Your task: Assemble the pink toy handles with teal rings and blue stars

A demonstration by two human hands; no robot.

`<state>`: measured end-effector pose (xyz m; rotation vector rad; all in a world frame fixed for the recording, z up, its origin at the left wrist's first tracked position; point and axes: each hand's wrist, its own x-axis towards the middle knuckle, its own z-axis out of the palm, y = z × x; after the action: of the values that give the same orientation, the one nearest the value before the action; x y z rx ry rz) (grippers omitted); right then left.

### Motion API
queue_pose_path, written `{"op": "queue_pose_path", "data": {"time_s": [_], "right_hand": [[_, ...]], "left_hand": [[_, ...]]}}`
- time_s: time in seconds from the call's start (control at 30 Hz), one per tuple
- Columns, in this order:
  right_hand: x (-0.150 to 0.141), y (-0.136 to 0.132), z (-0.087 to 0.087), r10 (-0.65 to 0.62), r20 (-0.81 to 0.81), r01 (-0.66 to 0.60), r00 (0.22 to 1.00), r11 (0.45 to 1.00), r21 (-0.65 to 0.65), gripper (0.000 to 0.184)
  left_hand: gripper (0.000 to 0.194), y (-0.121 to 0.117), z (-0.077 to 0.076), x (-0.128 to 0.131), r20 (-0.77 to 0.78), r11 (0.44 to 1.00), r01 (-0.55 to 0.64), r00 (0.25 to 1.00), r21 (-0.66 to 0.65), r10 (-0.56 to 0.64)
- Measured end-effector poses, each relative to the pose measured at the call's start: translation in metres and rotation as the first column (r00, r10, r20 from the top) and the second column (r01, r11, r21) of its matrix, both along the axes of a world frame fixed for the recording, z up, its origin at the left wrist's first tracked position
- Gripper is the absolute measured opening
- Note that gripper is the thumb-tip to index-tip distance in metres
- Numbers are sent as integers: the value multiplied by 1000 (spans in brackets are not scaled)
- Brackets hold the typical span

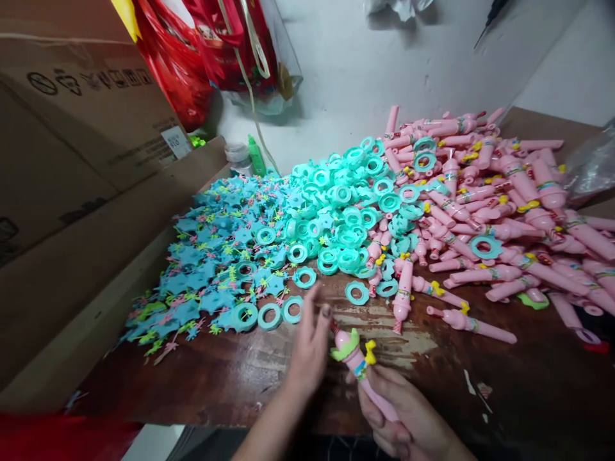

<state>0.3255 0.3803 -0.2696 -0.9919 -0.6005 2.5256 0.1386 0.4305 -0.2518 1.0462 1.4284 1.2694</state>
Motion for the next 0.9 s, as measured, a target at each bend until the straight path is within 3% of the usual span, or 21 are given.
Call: {"op": "queue_pose_path", "data": {"time_s": [0.03, 0.07, 0.1, 0.13, 0.23, 0.33, 0.4, 0.5, 0.6, 0.67, 0.73, 0.8, 0.9], "right_hand": [[-2, -1, -2, -4, 59, 3, 998, 1000, 20, 59], [-4, -2, -4, 0, 114, -5, 993, 999, 42, 60], [-4, -4, -6, 14, 150, -23, 989, 998, 60, 62], [-5, -4, -8, 22, 167, -35, 986, 997, 76, 63], [-4, -6, -11, 39, 173, -59, 984, 992, 114, 65], [-3, -7, -15, 46, 166, -70, 985, 987, 144, 66], [-3, -9, -18, -3, 185, -26, 983, 988, 154, 66], [-1, -11, -22, -114, 265, 59, 958, 976, 208, 66], [7, -10, -19, -134, 398, -4, 908, 945, 327, 65], [16, -8, -12, -115, 513, -102, 851, 921, 376, 68], [28, -6, -4, -139, 594, -169, 793, 886, 433, 73], [40, -4, 3, -171, 632, -244, 756, 822, 514, 71], [55, -3, 8, -204, 727, -425, 656, 695, 579, 59]], "left_hand": [[51, 13, -1, -16, -322, 990, -114, 937, 83, 135], [56, 26, -3, -34, -577, 975, -159, 786, 158, 222], [58, 38, -5, -53, -743, 971, -169, 625, 168, 237], [59, 47, -7, -70, -848, 981, -156, 500, 114, 178], [47, 64, -10, -109, -959, 995, -62, 278, -84, -63], [30, 65, -9, -122, -991, 1000, 26, 130, 8, 5], [26, 61, -4, -121, -984, 991, 85, 159, 99, 85], [33, 51, 9, -111, -871, 969, 26, 445, 245, 209], [59, 32, 17, -85, -627, 928, -135, 702, 347, 337], [56, 15, 12, -60, -521, 956, -78, 824, 282, 221], [43, -1, -3, -33, -471, 983, 121, 881, 137, -43], [41, -12, -21, -11, -435, 954, 301, 858, -2, -272], [46, -19, -37, 5, -415, 924, 373, 830, -87, -374]]}}
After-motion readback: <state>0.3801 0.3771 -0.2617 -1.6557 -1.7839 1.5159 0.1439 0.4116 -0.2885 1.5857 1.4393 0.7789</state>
